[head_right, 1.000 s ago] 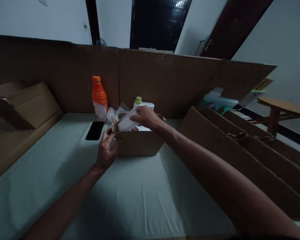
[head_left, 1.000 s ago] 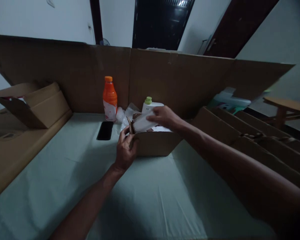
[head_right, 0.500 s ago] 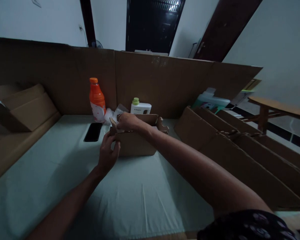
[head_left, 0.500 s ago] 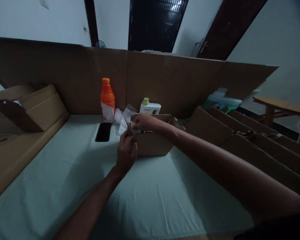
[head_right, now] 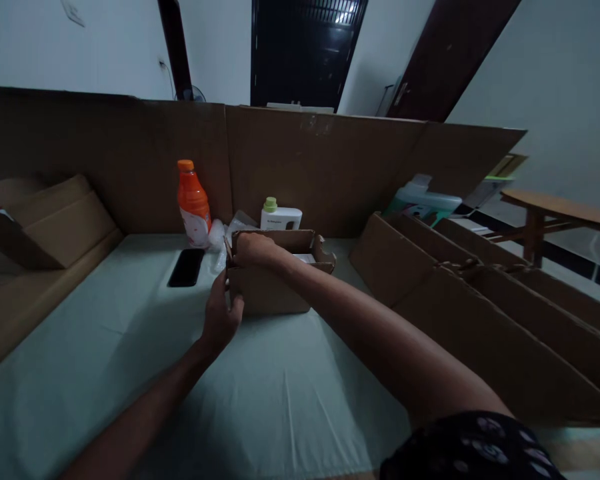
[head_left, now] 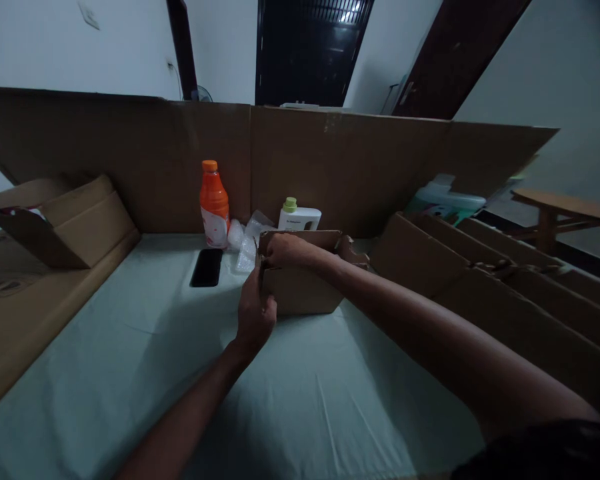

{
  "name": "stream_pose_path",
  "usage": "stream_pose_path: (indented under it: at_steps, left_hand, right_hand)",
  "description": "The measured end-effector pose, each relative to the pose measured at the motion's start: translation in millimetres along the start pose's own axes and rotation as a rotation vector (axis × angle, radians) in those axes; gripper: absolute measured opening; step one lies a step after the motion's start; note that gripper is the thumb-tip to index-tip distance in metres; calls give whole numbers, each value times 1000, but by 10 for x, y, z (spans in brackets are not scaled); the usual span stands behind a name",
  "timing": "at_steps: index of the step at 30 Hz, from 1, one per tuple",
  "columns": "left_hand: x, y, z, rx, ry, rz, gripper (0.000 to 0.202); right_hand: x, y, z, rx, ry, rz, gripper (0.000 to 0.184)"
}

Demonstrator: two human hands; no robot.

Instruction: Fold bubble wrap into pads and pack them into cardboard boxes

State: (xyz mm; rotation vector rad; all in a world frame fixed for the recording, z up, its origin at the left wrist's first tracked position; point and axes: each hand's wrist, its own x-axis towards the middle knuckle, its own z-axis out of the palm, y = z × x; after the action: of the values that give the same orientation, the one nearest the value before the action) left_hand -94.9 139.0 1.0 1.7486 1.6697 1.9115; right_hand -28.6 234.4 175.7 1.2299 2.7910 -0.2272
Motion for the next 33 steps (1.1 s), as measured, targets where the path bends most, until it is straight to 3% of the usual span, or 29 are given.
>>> stream_pose_path:
  at_steps: [3, 5, 9, 12, 13, 15, 18, 20, 24, 27, 30, 33]
  left_hand:
    - [-8, -24, 2, -8, 0, -18, 65]
    - [-14, -32, -5, -30, -10, -42, 63]
    - [-36, -56, -10, -41, -30, -90, 61]
    - [-59, -71, 8, -37, -27, -107, 62]
    - [-67, -71, 17, -38, -27, -107, 62]
    - [-85, -66, 37, -36, -25, -118, 63]
    - [-113, -57, 57, -29, -33, -159, 65]
    - [-122, -57, 55, -22, -52, -184, 67]
    - [-91, 5, 65, -15, -74, -245, 69]
    - [-80, 189, 169, -73, -118, -247, 71]
    - [-165, 461, 288, -182, -181, -218, 75]
    - [-356, 671, 178, -257, -219, -243, 69]
  right_hand:
    - [-109, 78, -62, 44, 50, 24, 21]
    - [-325, 179, -87, 128, 208, 38, 23]
    - [-995, 586, 110, 491, 865, 123, 21]
    - [-1401, 1024, 511, 692, 1193, 301, 29]
    - [-1471, 1160, 671, 739, 1187, 345, 33]
    - [-1496, 1365, 988, 790, 1034, 358, 49]
    - [-1308, 1452, 1340, 885, 782, 252, 66]
    - [-1127, 1392, 1453, 980, 706, 180, 64]
    - [-982, 1269, 1480, 1030, 724, 187, 55]
    - [-1229, 1342, 1479, 997, 761, 249, 52]
    - [-1686, 1454, 1503, 884, 858, 348, 46]
    - [-2081, 1328, 1548, 754, 911, 374, 40]
